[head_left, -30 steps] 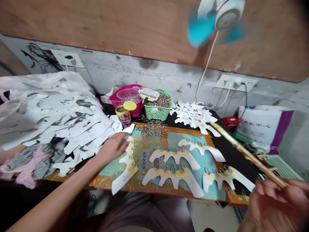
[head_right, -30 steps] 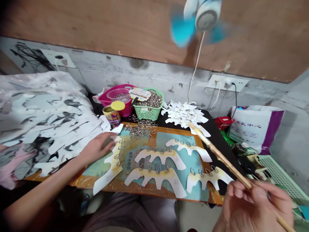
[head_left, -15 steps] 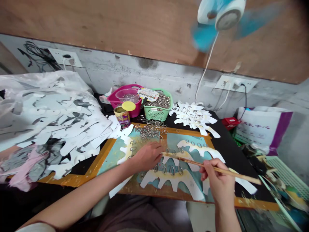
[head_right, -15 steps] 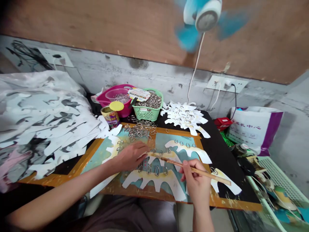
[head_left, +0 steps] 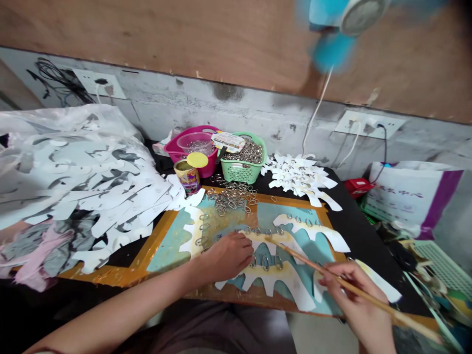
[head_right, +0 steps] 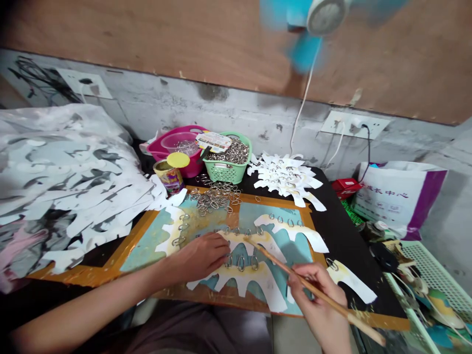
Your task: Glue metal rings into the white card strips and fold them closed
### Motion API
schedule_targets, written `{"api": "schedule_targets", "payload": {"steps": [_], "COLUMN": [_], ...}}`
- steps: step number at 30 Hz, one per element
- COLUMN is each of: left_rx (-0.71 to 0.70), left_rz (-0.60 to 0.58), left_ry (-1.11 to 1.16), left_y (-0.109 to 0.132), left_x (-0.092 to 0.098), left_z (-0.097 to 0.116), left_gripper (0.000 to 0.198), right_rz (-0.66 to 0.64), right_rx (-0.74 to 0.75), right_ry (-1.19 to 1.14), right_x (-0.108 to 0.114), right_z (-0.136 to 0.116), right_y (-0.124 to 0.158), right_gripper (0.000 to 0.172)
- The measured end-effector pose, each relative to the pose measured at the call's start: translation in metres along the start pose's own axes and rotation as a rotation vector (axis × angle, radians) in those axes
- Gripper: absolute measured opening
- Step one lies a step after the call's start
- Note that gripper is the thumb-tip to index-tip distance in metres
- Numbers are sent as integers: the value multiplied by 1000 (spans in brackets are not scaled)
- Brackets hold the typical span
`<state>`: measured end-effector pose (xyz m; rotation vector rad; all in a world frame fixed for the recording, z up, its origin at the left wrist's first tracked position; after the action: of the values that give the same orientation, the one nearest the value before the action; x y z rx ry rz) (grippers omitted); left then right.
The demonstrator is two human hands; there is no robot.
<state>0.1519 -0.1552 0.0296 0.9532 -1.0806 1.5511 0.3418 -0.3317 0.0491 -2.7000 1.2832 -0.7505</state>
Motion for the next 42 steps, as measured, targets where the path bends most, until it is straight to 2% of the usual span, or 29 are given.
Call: {"api": "schedule_targets", "payload": {"steps": [2,5,8,12,16,18,21,25,28,30,34,39,42], "left_rx": [-3,-2,6,8,9,8,36,164,176,167,222,268,275], "left_rz": [10,13,5,-17,-33,-50,-45,66,116,72,-16,-27,-44], "left_ry": [3,-8,-21,-37,-73,-87,-74,25,62,61,30,30,44], "left_y": [0,1,1,1,1,1,1,-9,-26,-39,-53,-53,-53], "left_x": [0,0,-1,-3,-5,-5,-2,9,12,7,-2,-3,-2], "left_z": [1,2,2,2,1,3,2,-17,-33,-40,-48,-44,-43], "left_gripper": [18,17,16,16,18,19,17,13,36,40,30,29,31], "right_rz": [43,-49,-123,-49,-113,-49,96,232,313,362,406,569,689], "right_rx": [90,181,208,218,225,201,152,56,33,49,95,136,103], "right_ry": [1,19,137,159,205,234,140,5,-45,-84,-173,-280,-306], "right_x": [7,-6,-20,-15,-17,-8,10,21,22,24,26,37,47], "right_z": [-9,-18,-23,-28,-31,-31,-36,-36,-26,-17,-7,-16,-19], "right_y": [1,1,1,3,7,8,12,19,23,26,26,24,24], "right_gripper": [21,16,14,14,18,19,21,23,24,25,25,30,28]}}
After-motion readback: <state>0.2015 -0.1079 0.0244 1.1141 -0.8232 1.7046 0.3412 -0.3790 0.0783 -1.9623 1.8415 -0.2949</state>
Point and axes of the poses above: each hand's wrist, its own y-axis away from the middle knuckle, its own x-axis out of the back of the hand, z = x × y, the point moved 8 cm from there along -y, towards the middle knuckle, and after that the axes turned 4 degrees about y, right-handed, at the moved point
